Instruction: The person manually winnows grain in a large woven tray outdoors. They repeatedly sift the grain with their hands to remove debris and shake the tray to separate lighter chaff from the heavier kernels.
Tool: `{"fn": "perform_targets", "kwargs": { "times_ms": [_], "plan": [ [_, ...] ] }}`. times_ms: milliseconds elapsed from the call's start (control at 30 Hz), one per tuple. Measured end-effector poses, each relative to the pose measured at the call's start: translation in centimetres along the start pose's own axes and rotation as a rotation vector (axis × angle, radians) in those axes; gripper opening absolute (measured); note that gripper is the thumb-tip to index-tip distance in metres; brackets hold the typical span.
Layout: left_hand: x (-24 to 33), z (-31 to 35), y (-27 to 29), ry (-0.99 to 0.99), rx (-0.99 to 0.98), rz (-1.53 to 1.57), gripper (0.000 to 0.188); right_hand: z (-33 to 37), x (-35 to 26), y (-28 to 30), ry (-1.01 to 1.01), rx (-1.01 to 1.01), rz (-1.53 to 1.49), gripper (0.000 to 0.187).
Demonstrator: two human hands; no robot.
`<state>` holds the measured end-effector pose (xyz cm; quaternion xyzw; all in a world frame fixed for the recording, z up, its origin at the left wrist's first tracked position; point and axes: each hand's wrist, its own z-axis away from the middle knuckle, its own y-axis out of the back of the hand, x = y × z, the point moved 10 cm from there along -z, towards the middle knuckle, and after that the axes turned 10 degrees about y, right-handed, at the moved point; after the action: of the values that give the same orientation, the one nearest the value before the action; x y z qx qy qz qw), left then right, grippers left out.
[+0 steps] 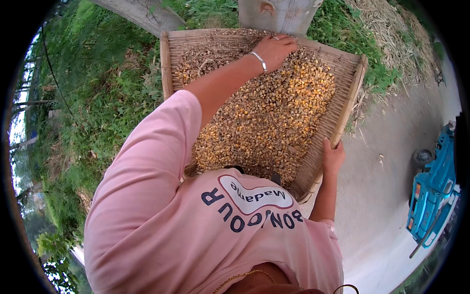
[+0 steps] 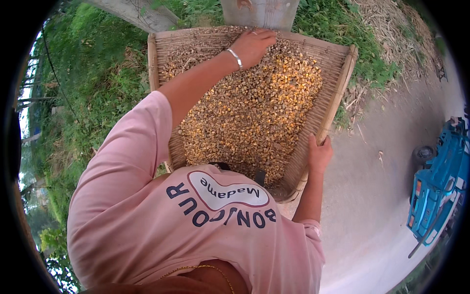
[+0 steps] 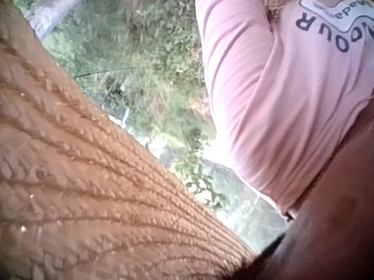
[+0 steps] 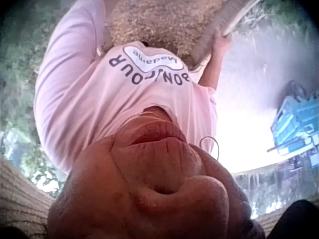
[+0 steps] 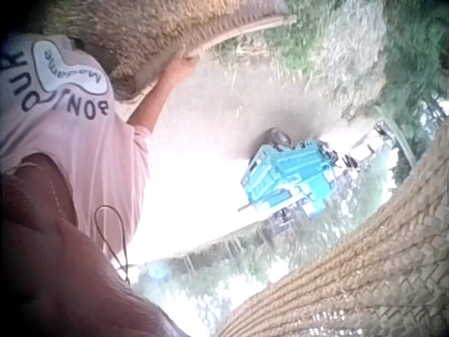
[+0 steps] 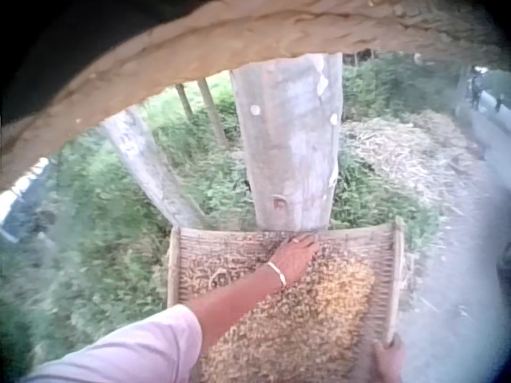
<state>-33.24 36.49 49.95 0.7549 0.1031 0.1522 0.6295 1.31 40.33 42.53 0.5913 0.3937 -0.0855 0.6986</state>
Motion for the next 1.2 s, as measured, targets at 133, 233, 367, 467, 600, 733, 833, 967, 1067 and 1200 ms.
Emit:
{"fn": "perform_targets", "kwargs": {
  "times_ms": [133,233,367,467,600,733,833,967,1067,1200],
  "plan": [
    [3.7,-2.2,-2.6,-0.140,-0.133,0.028,0.041,-0.1,0.6,-0.4,-0.005,-0.004,-0.018,0.038],
    [4.3,-2.1,-3.6,-0.188,-0.263,-0.074,0.044,0.0,1.1,-0.3,-0.012,0.007,-0.038,0.037],
    [1.8,0.2,-3.3,-0.221,-0.312,-0.069,0.047,0.3,1.9,-0.8,-0.024,0.009,-0.147,0.036],
    [-1.4,2.6,-2.1,-0.275,-0.253,-0.088,0.038,0.3,1.6,-1.0,-0.010,0.013,-0.181,0.035],
    [-6.5,4.6,2.1,-0.201,0.117,-0.015,0.020,0.1,1.3,-1.1,-0.012,-0.005,-0.188,0.034],
    [-14.6,6.9,3.5,0.444,0.061,0.244,0.025,0.3,1.7,-0.5,-0.018,0.004,-0.163,0.035],
    [-20.1,10.1,0.5,0.839,-0.069,0.226,0.039,0.1,1.3,-0.8,-0.012,-0.016,-0.130,0.037],
    [-17.3,8.9,0.2,0.789,-0.021,0.149,0.044,0.0,1.2,-0.7,-0.004,-0.022,-0.086,0.038],
    [-12.6,6.6,0.8,0.726,-0.080,0.167,0.050,0.2,0.8,-0.1,-0.014,-0.006,-0.029,0.039],
    [-7.4,4.8,-0.3,0.642,-0.185,0.145,0.058,0.3,0.1,0.0,-0.013,-0.022,-0.043,0.040]
  ]
}}
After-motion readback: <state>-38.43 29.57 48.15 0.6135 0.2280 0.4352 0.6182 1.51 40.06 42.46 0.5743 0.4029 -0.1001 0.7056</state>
